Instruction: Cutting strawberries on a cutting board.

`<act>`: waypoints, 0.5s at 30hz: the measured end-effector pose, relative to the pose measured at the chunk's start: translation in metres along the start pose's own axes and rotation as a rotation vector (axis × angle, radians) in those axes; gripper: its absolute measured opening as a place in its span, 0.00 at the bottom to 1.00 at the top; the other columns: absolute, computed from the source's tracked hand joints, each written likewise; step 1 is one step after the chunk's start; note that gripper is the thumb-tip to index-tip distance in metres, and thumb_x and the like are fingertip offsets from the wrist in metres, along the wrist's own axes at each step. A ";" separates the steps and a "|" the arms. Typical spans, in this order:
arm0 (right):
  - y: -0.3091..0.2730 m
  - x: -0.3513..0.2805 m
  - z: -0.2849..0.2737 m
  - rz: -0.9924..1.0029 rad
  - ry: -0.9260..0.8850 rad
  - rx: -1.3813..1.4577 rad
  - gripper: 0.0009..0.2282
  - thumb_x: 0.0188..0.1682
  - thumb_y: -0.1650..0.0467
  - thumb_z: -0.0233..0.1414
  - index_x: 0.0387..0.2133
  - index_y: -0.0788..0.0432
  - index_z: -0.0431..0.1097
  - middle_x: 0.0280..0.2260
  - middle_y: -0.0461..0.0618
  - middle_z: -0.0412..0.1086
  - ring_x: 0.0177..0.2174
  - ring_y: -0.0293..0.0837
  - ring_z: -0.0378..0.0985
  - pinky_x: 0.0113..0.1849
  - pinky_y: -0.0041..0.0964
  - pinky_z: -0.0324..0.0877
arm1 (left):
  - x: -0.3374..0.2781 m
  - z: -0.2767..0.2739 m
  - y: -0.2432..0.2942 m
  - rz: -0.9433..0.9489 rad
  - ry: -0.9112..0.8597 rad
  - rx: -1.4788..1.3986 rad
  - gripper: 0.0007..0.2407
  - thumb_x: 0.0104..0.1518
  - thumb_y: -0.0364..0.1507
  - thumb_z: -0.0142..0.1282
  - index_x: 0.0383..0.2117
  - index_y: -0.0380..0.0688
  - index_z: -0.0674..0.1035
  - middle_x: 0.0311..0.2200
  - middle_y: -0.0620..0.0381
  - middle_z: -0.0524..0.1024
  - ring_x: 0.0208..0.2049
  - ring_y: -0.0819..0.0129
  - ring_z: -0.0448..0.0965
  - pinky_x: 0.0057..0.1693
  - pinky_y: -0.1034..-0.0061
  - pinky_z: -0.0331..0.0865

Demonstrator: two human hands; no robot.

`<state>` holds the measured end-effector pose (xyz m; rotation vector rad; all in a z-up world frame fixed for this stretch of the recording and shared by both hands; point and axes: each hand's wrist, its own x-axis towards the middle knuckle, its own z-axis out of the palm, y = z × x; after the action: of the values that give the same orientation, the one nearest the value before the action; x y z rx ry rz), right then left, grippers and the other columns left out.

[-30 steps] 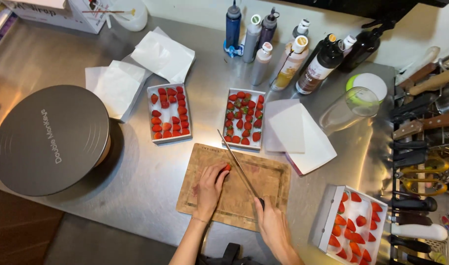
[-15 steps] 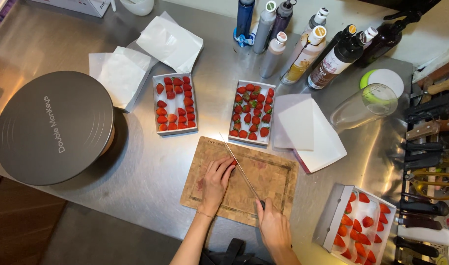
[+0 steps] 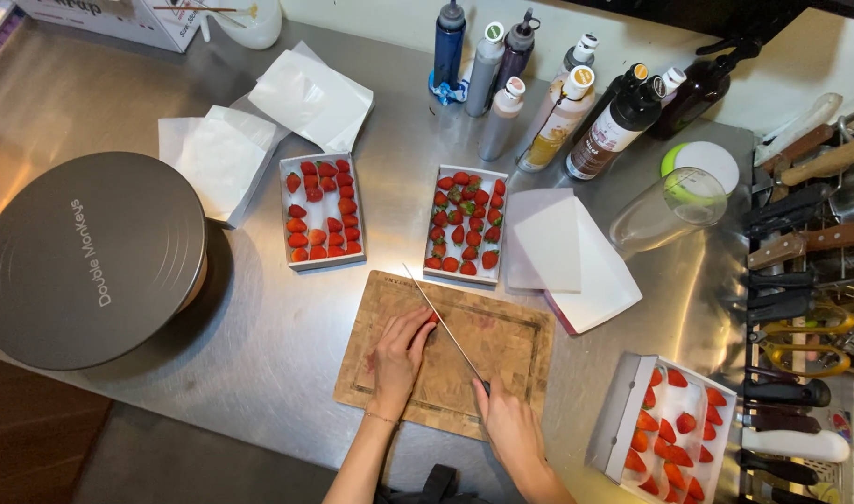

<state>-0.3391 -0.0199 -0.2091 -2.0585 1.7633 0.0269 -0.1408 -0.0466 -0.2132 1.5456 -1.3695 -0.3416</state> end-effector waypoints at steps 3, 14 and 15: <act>0.035 -0.020 0.034 -0.001 0.055 -0.047 0.19 0.54 0.56 0.45 0.30 0.60 0.68 0.21 0.62 0.75 0.25 0.63 0.80 0.27 0.56 0.73 | -0.001 0.000 -0.002 -0.081 -0.004 -0.030 0.10 0.55 0.22 0.62 0.44 0.38 0.83 0.43 0.51 0.82 0.44 0.58 0.82 0.50 0.71 0.75; 0.043 -0.018 0.020 0.127 0.268 0.436 0.14 0.54 0.60 0.47 0.36 0.58 0.71 0.25 0.61 0.76 0.30 0.63 0.80 0.30 0.53 0.72 | 0.024 -0.013 0.009 -0.062 -0.014 0.124 0.12 0.56 0.23 0.58 0.46 0.37 0.79 0.47 0.49 0.76 0.47 0.52 0.76 0.53 0.66 0.70; 0.041 -0.013 0.014 0.068 0.360 0.576 0.15 0.56 0.61 0.46 0.35 0.61 0.71 0.24 0.59 0.77 0.29 0.60 0.81 0.28 0.49 0.72 | 0.029 -0.012 0.014 -0.003 -0.002 0.151 0.13 0.55 0.24 0.59 0.46 0.37 0.78 0.47 0.48 0.76 0.48 0.51 0.75 0.55 0.64 0.68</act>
<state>-0.3770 -0.0075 -0.2302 -1.6445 1.7639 -0.7810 -0.1311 -0.0642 -0.1854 1.6710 -1.4217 -0.2460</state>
